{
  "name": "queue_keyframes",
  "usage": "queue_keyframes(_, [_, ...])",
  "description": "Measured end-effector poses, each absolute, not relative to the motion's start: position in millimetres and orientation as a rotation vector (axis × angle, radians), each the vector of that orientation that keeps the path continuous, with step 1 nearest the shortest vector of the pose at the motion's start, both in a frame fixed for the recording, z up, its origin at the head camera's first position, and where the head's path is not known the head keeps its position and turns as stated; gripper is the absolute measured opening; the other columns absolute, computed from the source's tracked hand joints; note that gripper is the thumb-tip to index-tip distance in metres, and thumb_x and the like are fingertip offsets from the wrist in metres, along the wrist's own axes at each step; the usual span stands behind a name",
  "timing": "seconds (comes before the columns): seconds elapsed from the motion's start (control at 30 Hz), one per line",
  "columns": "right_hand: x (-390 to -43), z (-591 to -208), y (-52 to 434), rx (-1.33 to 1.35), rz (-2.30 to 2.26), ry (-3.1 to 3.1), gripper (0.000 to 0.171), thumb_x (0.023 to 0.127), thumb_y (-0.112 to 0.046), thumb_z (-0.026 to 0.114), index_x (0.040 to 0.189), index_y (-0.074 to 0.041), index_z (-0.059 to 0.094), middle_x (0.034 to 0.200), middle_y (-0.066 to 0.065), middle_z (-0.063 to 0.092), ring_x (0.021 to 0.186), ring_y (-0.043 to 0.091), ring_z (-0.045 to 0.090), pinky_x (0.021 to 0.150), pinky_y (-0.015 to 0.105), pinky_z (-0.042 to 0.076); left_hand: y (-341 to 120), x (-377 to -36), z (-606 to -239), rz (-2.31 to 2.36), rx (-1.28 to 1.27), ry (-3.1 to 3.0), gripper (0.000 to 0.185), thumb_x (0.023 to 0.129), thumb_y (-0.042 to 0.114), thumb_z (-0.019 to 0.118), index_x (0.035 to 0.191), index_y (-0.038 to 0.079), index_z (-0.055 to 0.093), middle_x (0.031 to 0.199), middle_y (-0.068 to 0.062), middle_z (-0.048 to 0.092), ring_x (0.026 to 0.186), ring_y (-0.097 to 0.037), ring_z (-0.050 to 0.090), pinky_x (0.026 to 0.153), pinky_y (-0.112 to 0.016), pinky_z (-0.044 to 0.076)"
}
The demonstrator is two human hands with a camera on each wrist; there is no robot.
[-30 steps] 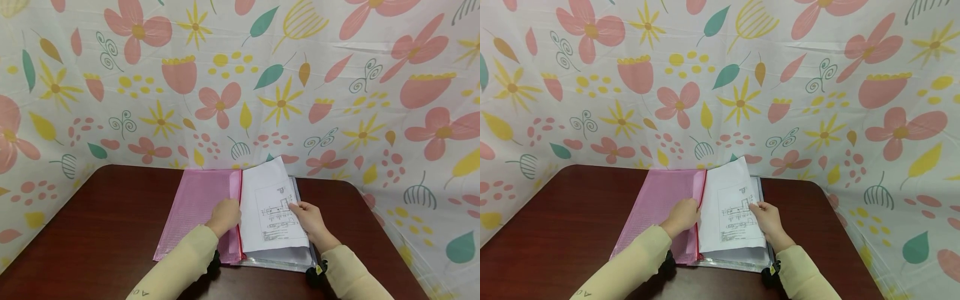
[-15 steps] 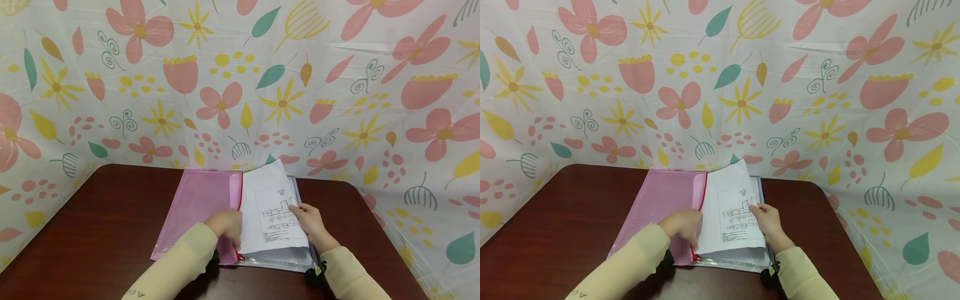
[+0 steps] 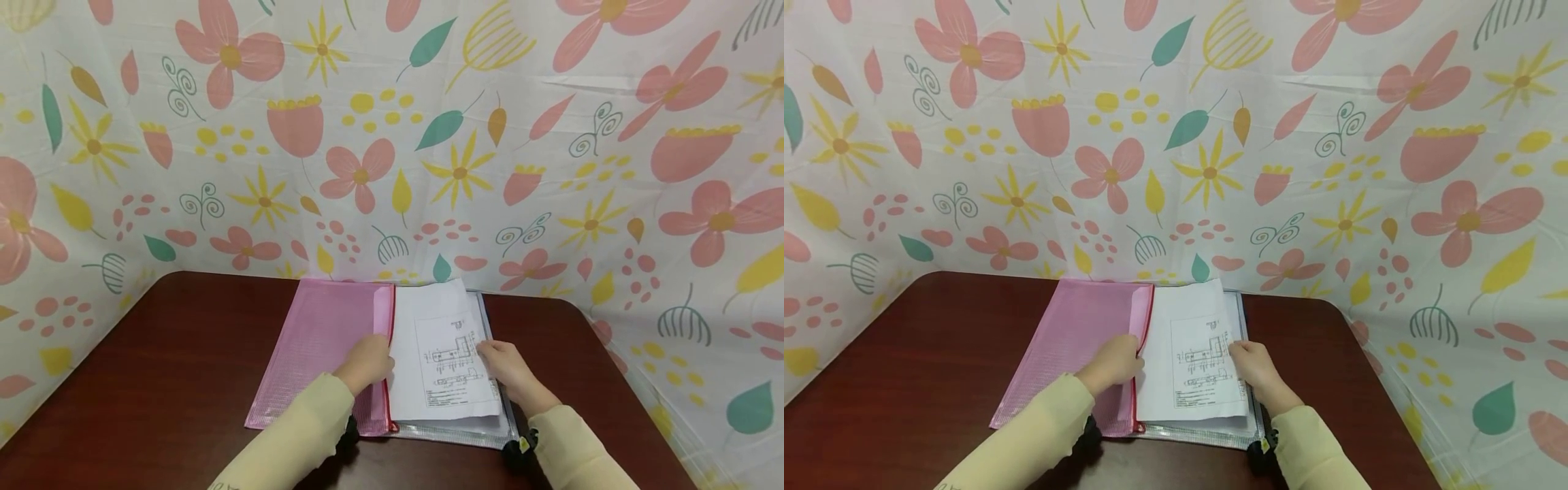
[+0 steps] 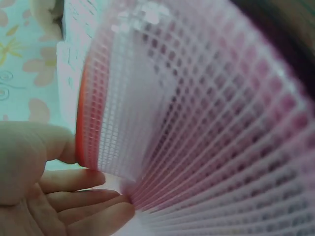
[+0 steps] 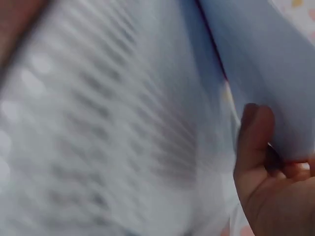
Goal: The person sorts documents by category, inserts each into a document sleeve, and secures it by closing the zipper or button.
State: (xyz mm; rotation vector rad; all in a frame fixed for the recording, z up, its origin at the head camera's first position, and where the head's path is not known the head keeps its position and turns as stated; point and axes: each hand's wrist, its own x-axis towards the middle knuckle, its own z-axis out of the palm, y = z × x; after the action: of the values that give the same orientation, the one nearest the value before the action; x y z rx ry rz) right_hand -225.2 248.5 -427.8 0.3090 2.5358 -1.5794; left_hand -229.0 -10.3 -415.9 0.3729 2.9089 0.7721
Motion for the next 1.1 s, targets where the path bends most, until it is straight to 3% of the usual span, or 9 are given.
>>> queue_keyframes(0.2, [-226, -424, 257, 0.333, -1.744, 2.408, 0.045, 0.094, -0.020, 0.056, 0.127, 0.010, 0.051, 0.090, 0.009, 0.068, 0.070, 0.013, 0.064, 0.061, 0.029, 0.055, -12, -229, -417, 0.911, 0.282, 2.918, 0.024, 0.083, 0.005, 0.052, 0.061, 0.011, 0.043, 0.057, -0.002, 0.044, 0.049, -0.016, 0.043, 0.043, -0.028, 0.037])
queue_keyframes(0.4, [-225, -423, 256, 0.365, -1.905, 2.245, 0.048, 0.092, -0.022, 0.061, 0.127, 0.010, 0.051, 0.083, 0.003, 0.070, 0.070, 0.013, 0.067, 0.061, 0.028, 0.056, -12, -230, -422, 1.047, 0.194, 2.917, 0.030, 0.086, 0.008, 0.052, 0.059, 0.012, 0.040, 0.054, 0.000, 0.038, 0.047, -0.015, 0.040, 0.041, -0.026, 0.035])
queue_keyframes(0.67, [-222, -427, 244, 0.364, -1.939, 2.220, 0.046, 0.091, -0.020, 0.062, 0.125, 0.009, 0.053, 0.087, 0.004, 0.071, 0.073, 0.014, 0.069, 0.062, 0.028, 0.057, -13, -227, -423, 1.136, 0.206, 2.934, 0.033, 0.085, 0.008, 0.052, 0.058, 0.014, 0.034, 0.054, 0.002, 0.030, 0.048, -0.013, 0.033, 0.043, -0.024, 0.029])
queue_keyframes(1.1, [-219, -429, 228, 0.414, -1.984, 2.248, 0.043, 0.090, -0.021, 0.064, 0.123, 0.006, 0.056, 0.082, 0.001, 0.070, 0.069, 0.011, 0.067, 0.059, 0.024, 0.055, -18, -226, -427, 1.288, 0.219, 2.889, 0.034, 0.087, 0.007, 0.051, 0.058, 0.014, 0.034, 0.053, 0.002, 0.033, 0.046, -0.012, 0.033, 0.043, -0.022, 0.028])
